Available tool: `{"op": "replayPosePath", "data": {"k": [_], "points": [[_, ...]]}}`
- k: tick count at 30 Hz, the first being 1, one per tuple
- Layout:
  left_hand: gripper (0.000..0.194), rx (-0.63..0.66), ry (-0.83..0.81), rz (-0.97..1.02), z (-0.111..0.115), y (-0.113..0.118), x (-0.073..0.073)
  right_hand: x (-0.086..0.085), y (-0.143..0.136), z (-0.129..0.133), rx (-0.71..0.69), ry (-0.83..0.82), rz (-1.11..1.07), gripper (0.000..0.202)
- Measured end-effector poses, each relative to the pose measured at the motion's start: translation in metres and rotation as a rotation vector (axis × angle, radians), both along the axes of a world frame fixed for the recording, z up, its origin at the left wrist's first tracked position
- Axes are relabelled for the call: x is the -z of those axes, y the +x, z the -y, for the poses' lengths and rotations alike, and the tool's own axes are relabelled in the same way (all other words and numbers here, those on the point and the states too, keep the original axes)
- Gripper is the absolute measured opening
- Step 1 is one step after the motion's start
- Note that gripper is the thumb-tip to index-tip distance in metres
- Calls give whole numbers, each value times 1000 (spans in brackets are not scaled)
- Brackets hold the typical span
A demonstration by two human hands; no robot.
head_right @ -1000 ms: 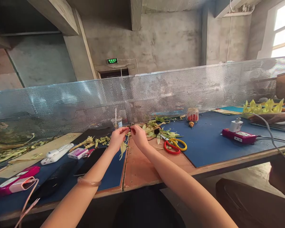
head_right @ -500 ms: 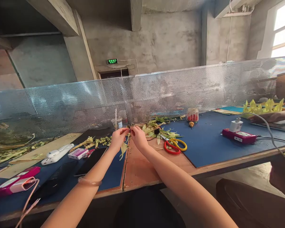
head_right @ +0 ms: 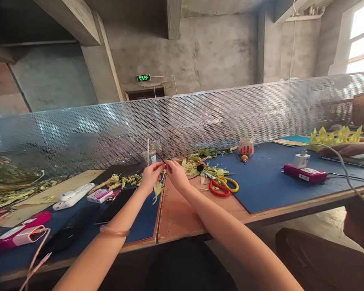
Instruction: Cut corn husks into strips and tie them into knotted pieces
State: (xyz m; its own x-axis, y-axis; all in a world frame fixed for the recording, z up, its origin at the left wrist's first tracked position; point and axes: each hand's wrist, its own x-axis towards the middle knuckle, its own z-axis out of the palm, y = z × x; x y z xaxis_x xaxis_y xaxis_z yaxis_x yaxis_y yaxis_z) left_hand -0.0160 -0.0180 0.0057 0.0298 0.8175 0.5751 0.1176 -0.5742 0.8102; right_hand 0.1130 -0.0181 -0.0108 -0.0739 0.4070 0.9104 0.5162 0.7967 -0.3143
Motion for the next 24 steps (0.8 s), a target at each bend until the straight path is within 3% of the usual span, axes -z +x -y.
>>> {"op": "replayPosePath", "data": {"k": [24], "points": [[30, -68, 85, -100, 2, 0, -4, 0, 2, -3, 59, 50, 18, 23]]}}
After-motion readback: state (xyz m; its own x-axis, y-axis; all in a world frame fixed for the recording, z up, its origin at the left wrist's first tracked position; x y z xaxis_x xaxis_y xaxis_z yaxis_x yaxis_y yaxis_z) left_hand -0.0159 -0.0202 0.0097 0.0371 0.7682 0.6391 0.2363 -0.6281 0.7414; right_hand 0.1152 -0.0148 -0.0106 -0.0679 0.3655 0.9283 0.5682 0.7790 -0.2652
